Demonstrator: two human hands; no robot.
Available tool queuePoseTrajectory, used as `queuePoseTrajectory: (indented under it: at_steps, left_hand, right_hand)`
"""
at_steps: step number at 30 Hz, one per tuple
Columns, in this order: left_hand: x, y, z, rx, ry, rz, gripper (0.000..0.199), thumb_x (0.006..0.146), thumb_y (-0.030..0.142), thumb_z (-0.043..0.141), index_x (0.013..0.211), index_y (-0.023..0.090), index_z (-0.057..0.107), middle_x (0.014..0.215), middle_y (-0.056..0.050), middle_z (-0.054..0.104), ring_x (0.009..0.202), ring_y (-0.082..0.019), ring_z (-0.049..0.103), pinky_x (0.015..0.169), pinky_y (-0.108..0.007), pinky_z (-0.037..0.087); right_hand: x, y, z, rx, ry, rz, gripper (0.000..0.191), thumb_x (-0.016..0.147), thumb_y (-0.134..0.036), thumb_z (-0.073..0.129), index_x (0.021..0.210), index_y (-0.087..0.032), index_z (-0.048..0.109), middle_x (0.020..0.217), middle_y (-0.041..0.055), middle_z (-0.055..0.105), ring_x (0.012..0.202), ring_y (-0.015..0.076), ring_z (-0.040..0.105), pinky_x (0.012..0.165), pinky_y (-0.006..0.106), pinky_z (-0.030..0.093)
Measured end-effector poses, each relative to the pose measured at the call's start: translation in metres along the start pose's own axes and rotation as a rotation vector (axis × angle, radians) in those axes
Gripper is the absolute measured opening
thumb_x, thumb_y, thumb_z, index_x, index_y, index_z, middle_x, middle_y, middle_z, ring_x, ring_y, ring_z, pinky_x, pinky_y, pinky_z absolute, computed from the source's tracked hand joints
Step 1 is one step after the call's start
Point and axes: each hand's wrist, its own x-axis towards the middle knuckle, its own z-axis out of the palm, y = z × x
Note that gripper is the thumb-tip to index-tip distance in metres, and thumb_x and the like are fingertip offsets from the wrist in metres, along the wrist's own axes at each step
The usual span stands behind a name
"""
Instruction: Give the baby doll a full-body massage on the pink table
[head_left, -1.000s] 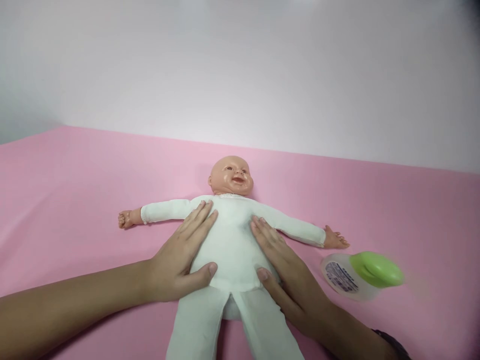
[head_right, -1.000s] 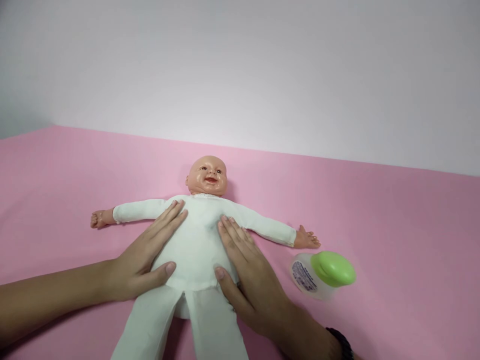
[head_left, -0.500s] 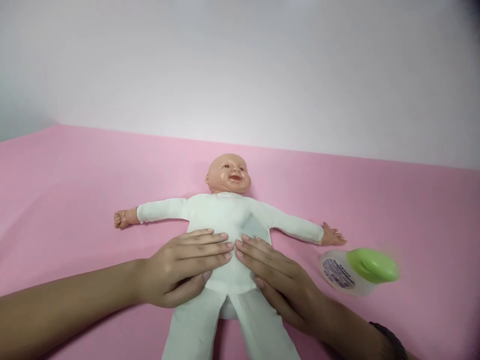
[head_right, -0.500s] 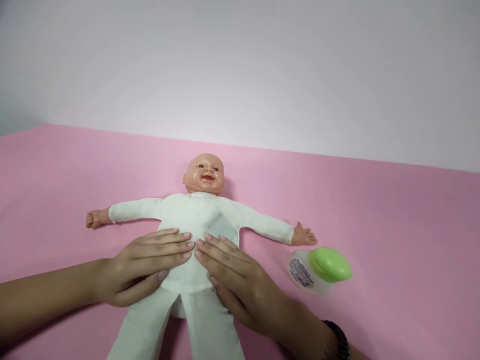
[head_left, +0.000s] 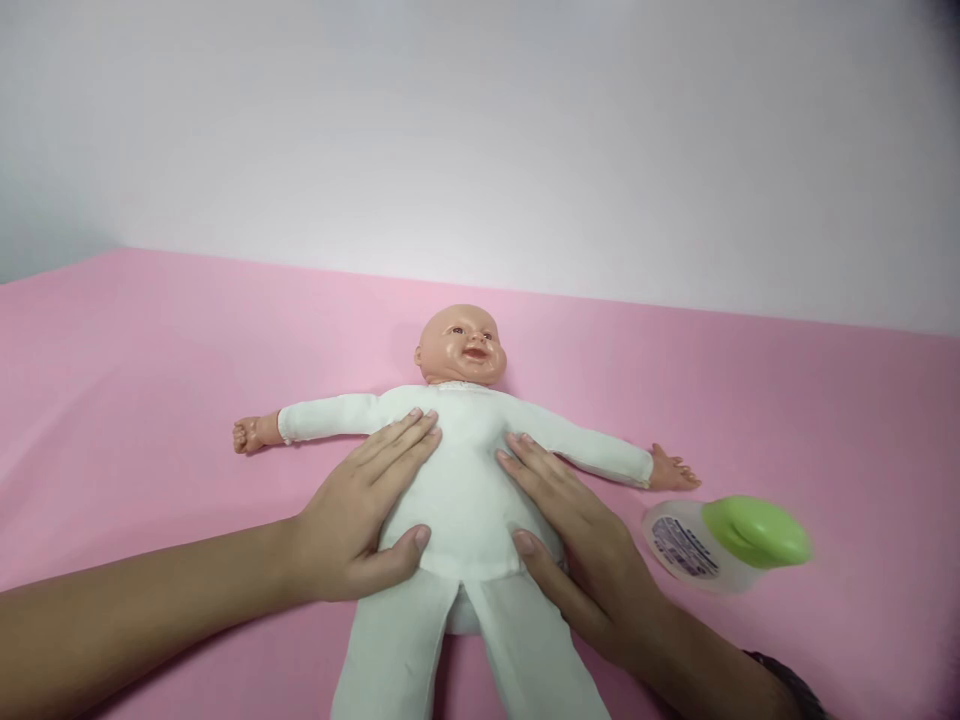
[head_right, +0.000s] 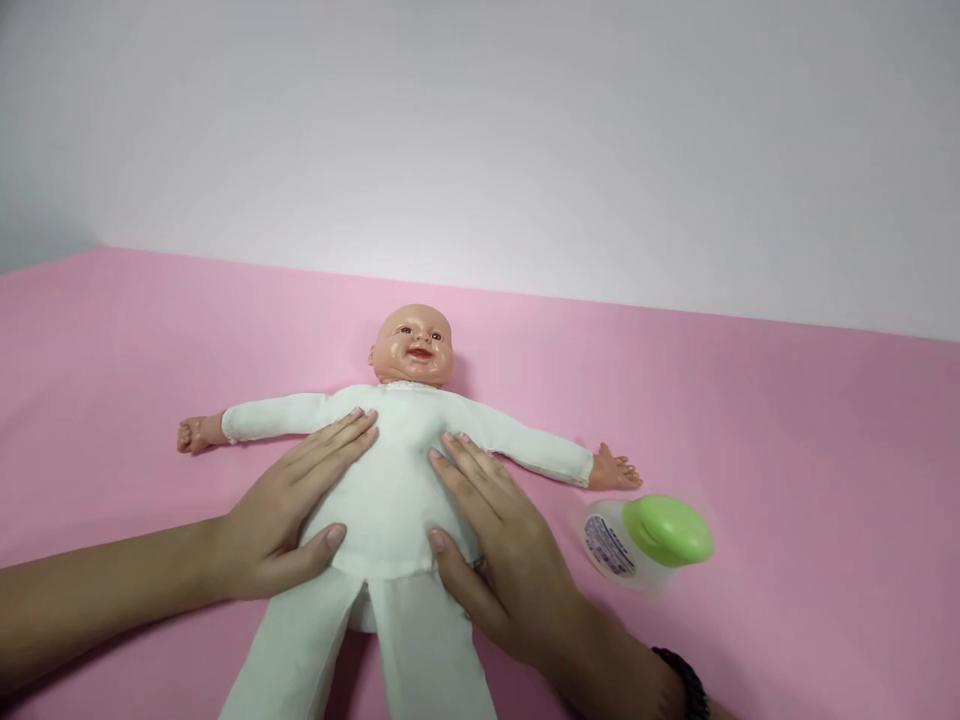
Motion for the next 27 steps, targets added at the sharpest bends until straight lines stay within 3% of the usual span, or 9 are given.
queuePoseTrajectory:
  at_steps: [5, 7, 10, 13, 15, 21, 27]
  left_hand:
    - [0.003, 0.001, 0.001, 0.004, 0.211, 0.145, 0.054, 0.088, 0.021, 0.058, 0.141, 0.015, 0.049, 0.133, -0.016, 0.063, 0.131, -0.029, 0.055, 0.11, -0.048, 0.045]
    - [0.005, 0.001, 0.0, -0.032, 0.239, 0.201, 0.05, 0.087, 0.015, 0.057, 0.137, 0.015, 0.052, 0.125, -0.015, 0.068, 0.125, -0.027, 0.06, 0.104, -0.045, 0.05]
    - [0.008, 0.002, -0.001, -0.097, 0.184, 0.296, 0.051, 0.088, 0.007, 0.051, 0.138, 0.014, 0.052, 0.124, -0.014, 0.069, 0.126, -0.024, 0.06, 0.105, -0.041, 0.051]
    - [0.008, 0.0, -0.002, -0.119, 0.095, 0.342, 0.051, 0.09, 0.007, 0.048, 0.141, 0.013, 0.049, 0.129, -0.014, 0.067, 0.136, -0.023, 0.051, 0.114, -0.041, 0.043]
    - [0.007, 0.0, -0.003, -0.099, 0.045, 0.316, 0.051, 0.093, 0.011, 0.047, 0.143, 0.013, 0.047, 0.136, -0.014, 0.063, 0.142, -0.024, 0.044, 0.119, -0.042, 0.037]
    - [0.003, 0.0, -0.003, -0.056, -0.091, 0.184, 0.058, 0.099, 0.02, 0.041, 0.155, 0.018, 0.03, 0.156, -0.012, 0.042, 0.15, -0.025, 0.029, 0.125, -0.046, 0.024]
    - [0.003, 0.0, -0.003, -0.06, -0.163, 0.021, 0.067, 0.101, 0.038, 0.04, 0.161, 0.022, 0.014, 0.164, -0.01, 0.025, 0.153, -0.031, 0.017, 0.125, -0.057, 0.015]
  right_hand:
    - [0.001, 0.002, -0.001, 0.063, 0.176, -0.111, 0.047, 0.091, -0.011, 0.057, 0.138, -0.019, 0.055, 0.131, 0.0083, 0.065, 0.128, 0.0217, 0.059, 0.113, 0.041, 0.046]
    - [0.002, 0.002, -0.005, 0.103, 0.156, -0.162, 0.046, 0.092, -0.01, 0.055, 0.137, -0.018, 0.055, 0.13, 0.0078, 0.066, 0.127, 0.0197, 0.059, 0.114, 0.037, 0.046]
    - [0.003, 0.0, -0.011, 0.134, 0.003, -0.256, 0.047, 0.1, -0.02, 0.044, 0.146, -0.015, 0.047, 0.145, 0.0101, 0.055, 0.139, 0.0209, 0.048, 0.118, 0.038, 0.041]
    - [0.004, 0.0, -0.015, 0.16, -0.17, -0.294, 0.053, 0.106, -0.033, 0.031, 0.156, -0.016, 0.033, 0.158, 0.0092, 0.039, 0.149, 0.0224, 0.032, 0.124, 0.041, 0.03]
    - [0.003, 0.001, -0.015, 0.186, -0.218, -0.264, 0.056, 0.106, -0.037, 0.03, 0.159, -0.019, 0.026, 0.161, 0.0067, 0.033, 0.152, 0.0225, 0.025, 0.125, 0.043, 0.024]
    - [0.002, 0.0, -0.01, 0.253, -0.244, -0.095, 0.059, 0.105, -0.033, 0.036, 0.161, -0.028, 0.019, 0.165, 0.0021, 0.02, 0.154, 0.0237, 0.015, 0.125, 0.048, 0.02]
    - [0.0, -0.003, -0.007, 0.273, -0.252, 0.065, 0.056, 0.105, -0.035, 0.036, 0.16, -0.033, 0.023, 0.164, -0.0007, 0.02, 0.154, 0.0263, 0.013, 0.123, 0.055, 0.019]
